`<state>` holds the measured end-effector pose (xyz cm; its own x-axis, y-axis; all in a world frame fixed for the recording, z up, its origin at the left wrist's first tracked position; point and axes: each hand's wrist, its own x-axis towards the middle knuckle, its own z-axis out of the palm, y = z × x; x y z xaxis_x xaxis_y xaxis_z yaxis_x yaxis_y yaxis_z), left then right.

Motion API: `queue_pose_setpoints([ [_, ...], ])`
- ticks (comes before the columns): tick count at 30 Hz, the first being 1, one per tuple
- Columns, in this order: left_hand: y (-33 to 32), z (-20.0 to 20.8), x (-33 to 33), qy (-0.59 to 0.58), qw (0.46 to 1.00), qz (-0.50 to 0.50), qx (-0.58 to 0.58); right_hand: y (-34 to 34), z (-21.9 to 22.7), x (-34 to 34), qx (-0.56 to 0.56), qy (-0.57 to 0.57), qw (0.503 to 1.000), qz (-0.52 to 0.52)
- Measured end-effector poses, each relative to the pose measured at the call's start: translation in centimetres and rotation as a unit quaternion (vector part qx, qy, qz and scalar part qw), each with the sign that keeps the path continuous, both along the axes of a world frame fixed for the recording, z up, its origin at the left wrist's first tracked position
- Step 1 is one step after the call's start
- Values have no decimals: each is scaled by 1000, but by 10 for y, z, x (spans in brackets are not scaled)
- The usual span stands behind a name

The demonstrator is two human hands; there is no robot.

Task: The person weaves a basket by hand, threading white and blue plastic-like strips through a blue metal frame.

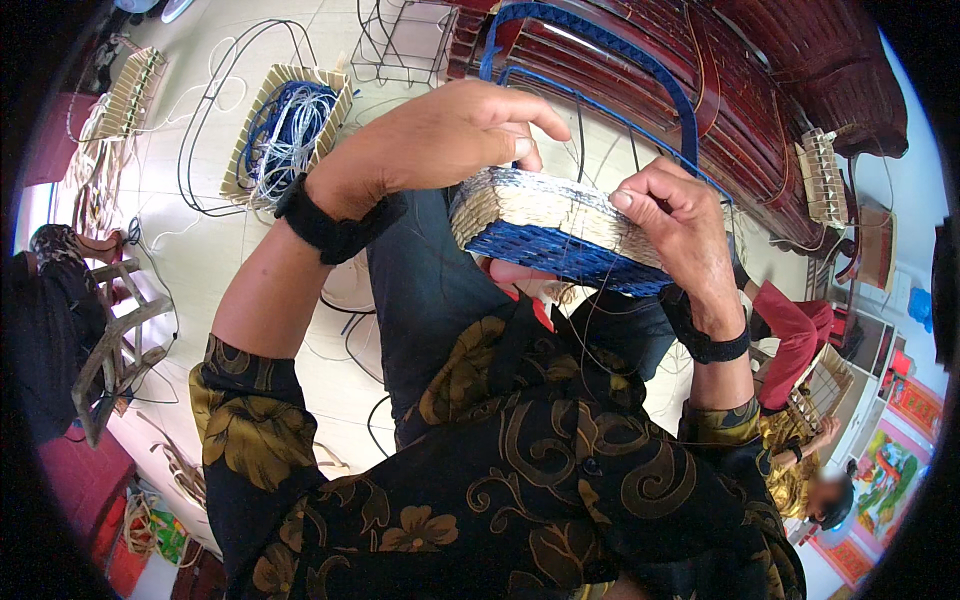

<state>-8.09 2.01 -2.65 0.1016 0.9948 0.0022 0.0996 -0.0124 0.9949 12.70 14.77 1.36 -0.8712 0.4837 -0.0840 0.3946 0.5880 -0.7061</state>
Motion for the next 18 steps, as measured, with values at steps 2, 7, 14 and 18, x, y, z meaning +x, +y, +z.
queue_pose_setpoints([
  [2,2,2,3,98,995,16,11,-1,-1,2,1,8,1000,0],
  [7,1,7,3,156,987,25,24,-7,-6,3,21,40,999,-6],
  [14,-8,8,13,254,965,51,30,-15,-17,-2,54,96,993,-35],
  [18,-12,5,28,357,916,143,112,-20,-23,-7,52,113,992,-36],
])
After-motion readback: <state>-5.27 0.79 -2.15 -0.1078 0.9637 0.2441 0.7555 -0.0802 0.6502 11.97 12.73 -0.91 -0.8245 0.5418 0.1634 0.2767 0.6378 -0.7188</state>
